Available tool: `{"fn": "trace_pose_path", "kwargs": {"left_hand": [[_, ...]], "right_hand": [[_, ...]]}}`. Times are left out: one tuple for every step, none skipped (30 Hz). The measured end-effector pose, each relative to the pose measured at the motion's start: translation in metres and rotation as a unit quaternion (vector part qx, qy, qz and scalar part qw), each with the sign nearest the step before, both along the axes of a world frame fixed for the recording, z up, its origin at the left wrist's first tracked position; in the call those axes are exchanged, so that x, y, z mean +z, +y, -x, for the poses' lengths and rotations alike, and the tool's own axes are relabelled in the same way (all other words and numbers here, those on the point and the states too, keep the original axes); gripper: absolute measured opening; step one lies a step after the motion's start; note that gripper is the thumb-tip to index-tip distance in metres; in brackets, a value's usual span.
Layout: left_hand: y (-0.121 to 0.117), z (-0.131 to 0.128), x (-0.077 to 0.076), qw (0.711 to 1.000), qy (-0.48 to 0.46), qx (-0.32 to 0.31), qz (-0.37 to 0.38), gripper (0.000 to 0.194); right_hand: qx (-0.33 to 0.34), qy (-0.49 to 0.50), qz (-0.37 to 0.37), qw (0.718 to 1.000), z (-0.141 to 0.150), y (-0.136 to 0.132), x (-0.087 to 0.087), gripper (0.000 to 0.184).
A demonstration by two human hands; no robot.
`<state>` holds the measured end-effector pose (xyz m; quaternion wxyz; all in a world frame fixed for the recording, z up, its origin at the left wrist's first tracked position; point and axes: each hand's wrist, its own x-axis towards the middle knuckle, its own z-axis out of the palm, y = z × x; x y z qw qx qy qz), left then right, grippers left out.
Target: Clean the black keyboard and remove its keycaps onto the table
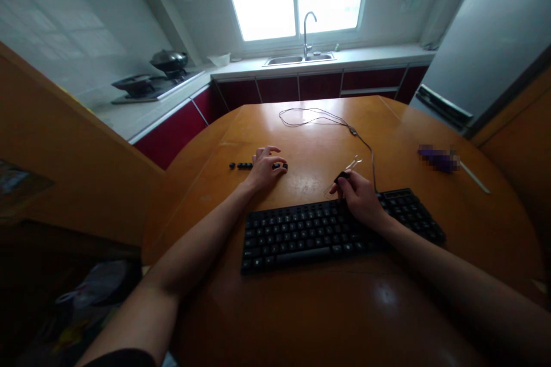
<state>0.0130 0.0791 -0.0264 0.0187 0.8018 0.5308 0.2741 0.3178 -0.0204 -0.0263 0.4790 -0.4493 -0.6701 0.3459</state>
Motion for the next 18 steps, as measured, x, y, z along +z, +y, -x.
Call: {"fn": "trace_pose_path", "kwargs": {"left_hand": [[0.0, -0.0001, 0.0004, 1.0, 0.0, 0.001, 0.002, 0.012], [-0.0001, -0.0002, 0.0008, 1.0, 0.0, 0.002, 0.006, 0.012], [-0.0003, -0.0004, 0.0013, 1.0, 0.001, 0.003, 0.009, 0.012], [-0.0006, -0.0006, 0.0018, 1.0, 0.002, 0.004, 0.011, 0.012], [-0.001, -0.0008, 0.0022, 1.0, 0.003, 0.005, 0.013, 0.013], [-0.0013, -0.001, 0.0025, 1.0, 0.004, 0.006, 0.013, 0.013], [-0.0015, -0.0011, 0.0027, 1.0, 0.005, 0.006, 0.013, 0.014], [-0.0017, -0.001, 0.0028, 1.0, 0.006, 0.006, 0.012, 0.015], [-0.0017, -0.001, 0.0028, 1.0, 0.006, 0.005, 0.011, 0.015], [-0.0016, -0.0008, 0.0028, 1.0, 0.007, 0.004, 0.011, 0.016], [-0.0015, -0.0007, 0.0027, 1.0, 0.007, 0.004, 0.011, 0.016], [-0.0013, -0.0006, 0.0027, 1.0, 0.008, 0.005, 0.011, 0.016], [-0.0012, -0.0005, 0.0026, 1.0, 0.008, 0.006, 0.011, 0.016], [-0.0011, -0.0005, 0.0024, 1.0, 0.008, 0.006, 0.01, 0.016], [-0.0012, -0.0005, 0.0022, 1.0, 0.009, 0.007, 0.008, 0.017], [-0.0014, -0.0005, 0.002, 1.0, 0.009, 0.007, 0.006, 0.017], [-0.0016, -0.0005, 0.0017, 1.0, 0.01, 0.006, 0.004, 0.018], [-0.0017, -0.0005, 0.0015, 1.0, 0.01, 0.007, 0.003, 0.019]], "right_hand": [[0.0, 0.0, -0.001, 1.0, -0.0001, 0.0, 0.0001, 0.038], [-0.001, -0.001, -0.003, 1.0, -0.0002, -0.0001, 0.0002, 0.038], [-0.001, -0.001, -0.004, 1.0, -0.0002, -0.0003, 0.0005, 0.038], [-0.001, -0.002, -0.006, 1.0, -0.0001, -0.0005, 0.0009, 0.038], [-0.001, -0.002, -0.007, 1.0, 0.0001, -0.0007, 0.0014, 0.038], [-0.001, -0.001, -0.008, 1.0, 0.0003, -0.0009, 0.0018, 0.039], [0.001, 0.001, -0.008, 1.0, 0.0005, -0.0011, 0.0023, 0.039], [0.003, 0.004, -0.009, 1.0, 0.0007, -0.0012, 0.0027, 0.039], [0.005, 0.008, -0.01, 1.0, 0.0009, -0.0013, 0.003, 0.038], [0.007, 0.011, -0.011, 1.0, 0.001, -0.0013, 0.0031, 0.038], [0.008, 0.013, -0.012, 1.0, 0.001, -0.0012, 0.003, 0.038], [0.009, 0.014, -0.012, 1.0, 0.0009, -0.0012, 0.0028, 0.038], [0.009, 0.014, -0.011, 1.0, 0.001, -0.0012, 0.0025, 0.038], [0.008, 0.013, -0.009, 1.0, 0.001, -0.0012, 0.0022, 0.038], [0.007, 0.013, -0.007, 1.0, 0.0012, -0.0014, 0.002, 0.038], [0.006, 0.013, -0.005, 1.0, 0.0015, -0.0018, 0.0021, 0.038], [0.006, 0.013, -0.003, 1.0, 0.0018, -0.0022, 0.0027, 0.038], [0.004, 0.016, -0.001, 1.0, 0.0019, -0.0027, 0.0037, 0.038]]}}
